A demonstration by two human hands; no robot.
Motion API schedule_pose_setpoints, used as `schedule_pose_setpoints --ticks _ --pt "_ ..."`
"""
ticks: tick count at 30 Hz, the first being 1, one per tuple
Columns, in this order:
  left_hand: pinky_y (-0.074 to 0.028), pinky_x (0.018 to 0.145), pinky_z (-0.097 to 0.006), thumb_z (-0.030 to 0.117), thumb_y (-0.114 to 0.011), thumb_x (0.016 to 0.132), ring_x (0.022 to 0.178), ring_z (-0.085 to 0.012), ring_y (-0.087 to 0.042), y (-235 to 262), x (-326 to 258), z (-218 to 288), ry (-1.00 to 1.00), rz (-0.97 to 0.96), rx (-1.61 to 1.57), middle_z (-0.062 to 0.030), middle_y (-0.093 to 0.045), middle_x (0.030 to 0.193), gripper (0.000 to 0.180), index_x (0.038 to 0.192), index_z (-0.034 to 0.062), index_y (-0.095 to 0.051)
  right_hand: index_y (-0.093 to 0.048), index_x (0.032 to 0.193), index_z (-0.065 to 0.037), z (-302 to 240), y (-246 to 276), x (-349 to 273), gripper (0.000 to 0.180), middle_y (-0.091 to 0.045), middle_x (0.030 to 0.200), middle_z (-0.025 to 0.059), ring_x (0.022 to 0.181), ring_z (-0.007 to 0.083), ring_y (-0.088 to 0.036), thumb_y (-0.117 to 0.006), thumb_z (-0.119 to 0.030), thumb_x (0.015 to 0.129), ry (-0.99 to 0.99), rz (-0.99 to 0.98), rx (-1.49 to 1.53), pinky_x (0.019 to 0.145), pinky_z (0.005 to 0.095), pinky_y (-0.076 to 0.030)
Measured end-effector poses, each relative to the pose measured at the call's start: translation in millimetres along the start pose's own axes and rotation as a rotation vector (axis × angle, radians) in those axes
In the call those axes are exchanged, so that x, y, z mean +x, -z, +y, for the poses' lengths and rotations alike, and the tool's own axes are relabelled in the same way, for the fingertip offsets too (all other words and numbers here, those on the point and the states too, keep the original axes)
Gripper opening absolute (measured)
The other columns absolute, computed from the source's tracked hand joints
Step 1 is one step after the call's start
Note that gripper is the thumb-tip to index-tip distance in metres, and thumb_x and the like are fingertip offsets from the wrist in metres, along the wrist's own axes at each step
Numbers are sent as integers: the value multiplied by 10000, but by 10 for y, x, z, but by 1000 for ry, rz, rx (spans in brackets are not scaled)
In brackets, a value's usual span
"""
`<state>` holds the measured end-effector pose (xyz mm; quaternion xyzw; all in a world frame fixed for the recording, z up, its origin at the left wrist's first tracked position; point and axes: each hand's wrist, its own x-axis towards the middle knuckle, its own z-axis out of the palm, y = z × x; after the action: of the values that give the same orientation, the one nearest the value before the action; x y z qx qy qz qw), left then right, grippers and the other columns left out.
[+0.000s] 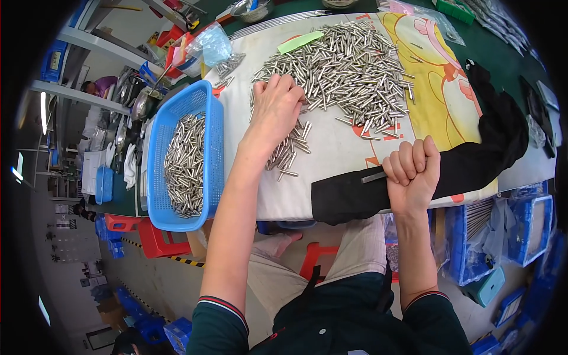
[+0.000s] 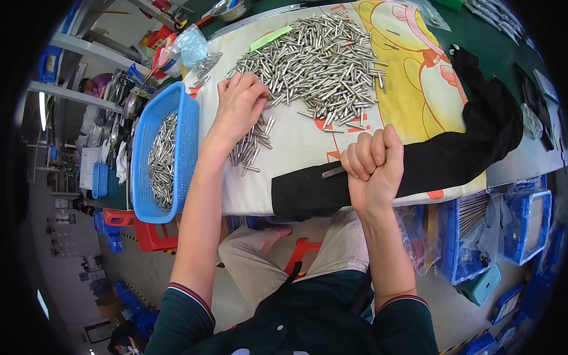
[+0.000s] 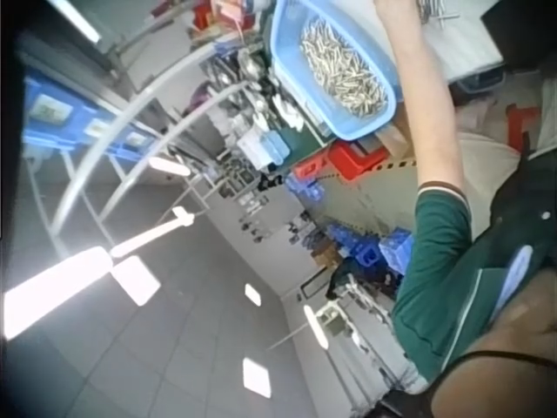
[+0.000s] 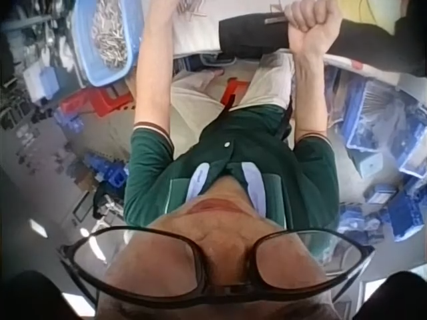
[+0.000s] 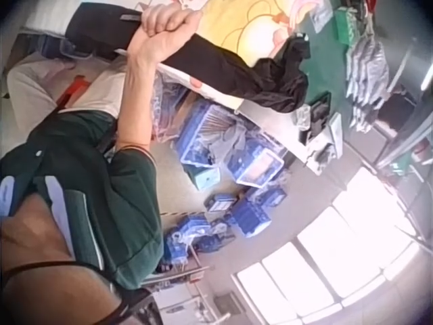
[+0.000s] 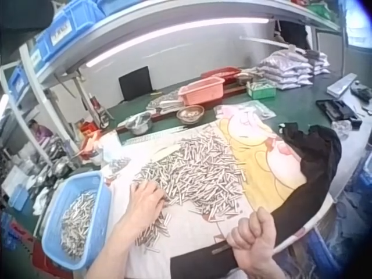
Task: Assembling small metal components into a fabric sleeve at a workbench.
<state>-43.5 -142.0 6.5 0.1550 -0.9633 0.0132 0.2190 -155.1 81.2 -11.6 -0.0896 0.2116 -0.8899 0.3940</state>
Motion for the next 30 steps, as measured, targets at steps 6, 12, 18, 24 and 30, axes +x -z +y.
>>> schedule_pose_setpoints --ticks 6,12,18,24,30 --pt "-299 800 -361 25 -646 713 891 -202 -500 240 -96 368 -45 73 -40 -23 -522 863 153 835 94 -585 -254 573 -136 -10 50 3 433 -219 474 -28 405 79 -154 -333 -285 972 0 22 -28 412 250 -180" --pt "-335 775 -339 -8 -642 689 785 -195 -513 465 -463 985 -98 -110 -151 -24 -534 799 170 811 68 -551 -273 575 -135 -6 15 29 422 -228 481 -33 406 76 -162 -338 -267 971 4 -14 -16 416 244 -195" --pt "-372 743 -334 3 -661 670 757 -204 -508 351 -610 1159 -91 -150 -175 -34 -536 781 170 804 48 -567 -276 568 -136 -6 25 21 428 -227 486 -35 409 73 -167 -343 -258 973 2 -19 -14 419 238 -200" --pt "-380 690 -330 0 -678 672 735 -213 -501 311 -696 1185 -20 -71 -254 -39 -536 766 153 811 36 -627 -275 566 -133 8 -69 -87 434 -226 480 -35 408 72 -159 -340 -267 974 73 -36 3 421 241 -185" --pt "-376 628 -328 -15 -686 661 692 -210 -493 270 -721 1248 42 11 -264 -42 -532 715 135 782 29 -647 -289 547 -110 99 -181 -100 468 -268 468 -18 406 78 -174 -373 -291 970 151 -40 -99 413 256 -183"
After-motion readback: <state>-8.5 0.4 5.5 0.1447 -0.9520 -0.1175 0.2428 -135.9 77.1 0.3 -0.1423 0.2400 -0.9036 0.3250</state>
